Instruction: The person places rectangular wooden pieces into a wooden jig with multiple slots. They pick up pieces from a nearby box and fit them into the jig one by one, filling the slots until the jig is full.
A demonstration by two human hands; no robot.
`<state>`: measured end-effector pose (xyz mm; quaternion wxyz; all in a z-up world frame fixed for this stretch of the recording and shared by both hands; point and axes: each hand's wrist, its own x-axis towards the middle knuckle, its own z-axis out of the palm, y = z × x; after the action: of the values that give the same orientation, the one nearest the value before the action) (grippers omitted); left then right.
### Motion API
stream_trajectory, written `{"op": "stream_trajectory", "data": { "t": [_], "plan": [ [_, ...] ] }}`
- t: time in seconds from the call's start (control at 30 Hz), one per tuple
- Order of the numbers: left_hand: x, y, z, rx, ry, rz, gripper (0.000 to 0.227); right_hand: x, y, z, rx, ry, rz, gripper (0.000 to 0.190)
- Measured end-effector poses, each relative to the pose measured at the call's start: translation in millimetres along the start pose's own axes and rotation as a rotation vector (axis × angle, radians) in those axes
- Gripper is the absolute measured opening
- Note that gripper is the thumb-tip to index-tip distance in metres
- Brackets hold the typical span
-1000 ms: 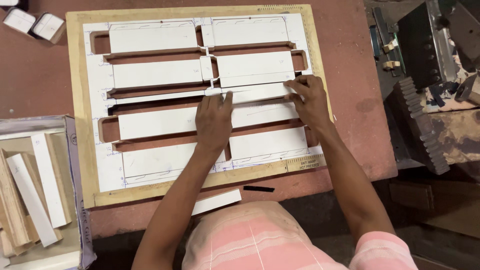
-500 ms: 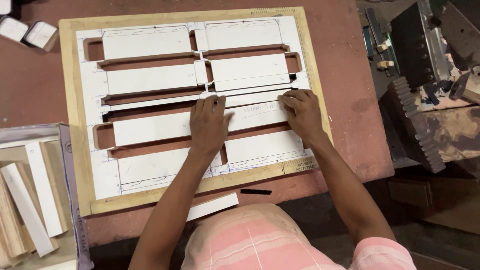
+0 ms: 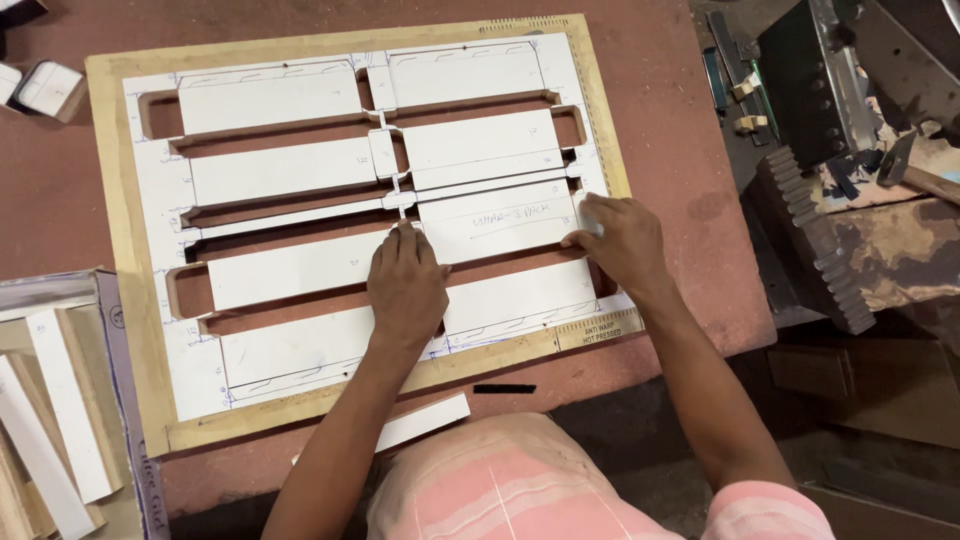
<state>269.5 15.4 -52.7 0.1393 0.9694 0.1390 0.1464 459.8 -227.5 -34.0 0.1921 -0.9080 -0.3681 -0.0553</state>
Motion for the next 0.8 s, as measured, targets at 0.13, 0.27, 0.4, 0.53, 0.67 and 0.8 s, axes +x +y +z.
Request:
{"op": "stream_trajectory", "data": {
  "t": [0.13,0.27,0.4,0.53,0.67,0.8],
  "plan": [
    [-4.0,4.0,-5.4,0.015,-0.035,-0.018,0.060,-12.9,10.9,11.3,-0.056,0.090,-0.116,0.038],
    [-7.3,3.4,-5.6,-0.043,0.004,-0.039,0.054,-12.7,10.7,10.6,-0.050,0.088,-0.102,0.040],
    [-18.7,-1.7,-16.8,-0.132,0.020,-0.135,0.046,-5.8,4.1,-3.0,-0.017,0.042,-0.118,0.049],
    [-47.1,-8.6,-47.2,-0.151,0.091,-0.170,0.040,1.2,-11.9,-9.7,-0.105,-0.079,-0.050,0.057],
    [-89.8,-18.2,-83.0,-0.189,0.181,-0.182,0.037,-0.1,-14.0,-0.7,-0.148,-0.039,-0.077,0.050],
    [-142.4,-27.7,-111.7,-0.200,0.097,-0.203,0.038,-1.9,-5.7,2.5,-0.124,-0.066,-0.073,0.040]
  ]
}}
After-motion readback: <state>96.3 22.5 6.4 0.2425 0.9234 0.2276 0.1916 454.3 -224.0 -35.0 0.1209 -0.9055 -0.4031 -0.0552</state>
